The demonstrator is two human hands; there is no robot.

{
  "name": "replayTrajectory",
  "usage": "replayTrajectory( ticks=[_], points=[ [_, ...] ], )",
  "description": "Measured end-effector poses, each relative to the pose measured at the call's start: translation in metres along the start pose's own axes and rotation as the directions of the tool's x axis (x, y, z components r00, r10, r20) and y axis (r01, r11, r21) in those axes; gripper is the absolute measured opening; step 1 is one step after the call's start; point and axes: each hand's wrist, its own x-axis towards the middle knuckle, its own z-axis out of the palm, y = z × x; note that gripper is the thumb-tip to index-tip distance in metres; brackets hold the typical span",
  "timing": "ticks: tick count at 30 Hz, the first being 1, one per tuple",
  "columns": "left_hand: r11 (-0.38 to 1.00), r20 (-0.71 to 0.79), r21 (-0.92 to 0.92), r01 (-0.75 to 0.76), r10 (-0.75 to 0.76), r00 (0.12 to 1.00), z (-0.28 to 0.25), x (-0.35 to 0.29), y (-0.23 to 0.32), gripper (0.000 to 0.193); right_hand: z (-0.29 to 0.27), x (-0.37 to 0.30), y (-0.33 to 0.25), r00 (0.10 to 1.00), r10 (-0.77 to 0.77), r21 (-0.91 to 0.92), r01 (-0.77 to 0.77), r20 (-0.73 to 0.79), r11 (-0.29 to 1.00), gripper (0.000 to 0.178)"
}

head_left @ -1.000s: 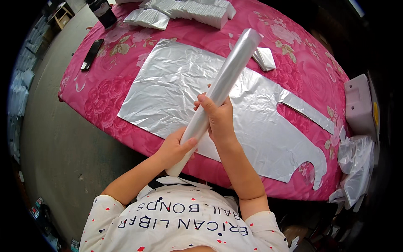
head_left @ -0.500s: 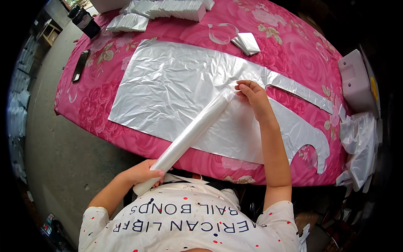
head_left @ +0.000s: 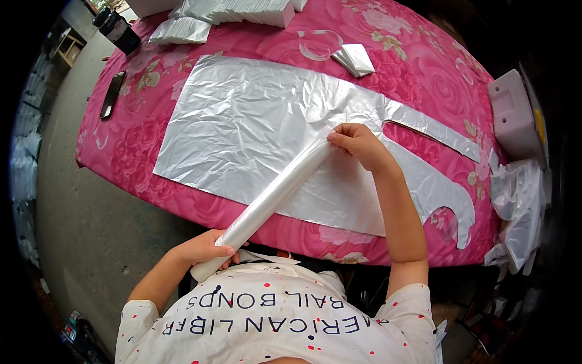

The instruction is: The person wraps small rectangular items in clear plastic film on a pink floral tablecloth. They unroll the film, place an item on it, fold the film around the item, and set the wrapped unit aside. The process repeats with multiple items.

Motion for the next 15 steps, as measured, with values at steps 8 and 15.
replayTrajectory(
  ticks=[8,15],
  points=[
    [0.994,0.038,0.015,0.107,-0.107,0.993,-0.023,-0.025,-0.020,0.076,-0.105,0.006,0.027,0.784,-0.286,-0.409,0.046,-0.550,0.911,0.022],
    [0.949,0.095,0.279,0.147,-0.180,0.979,-0.055,-0.051,-0.028,0.053,-0.177,-0.013,0.048,0.680,-0.326,-0.485,-0.051,-0.657,0.873,0.024]
  ],
)
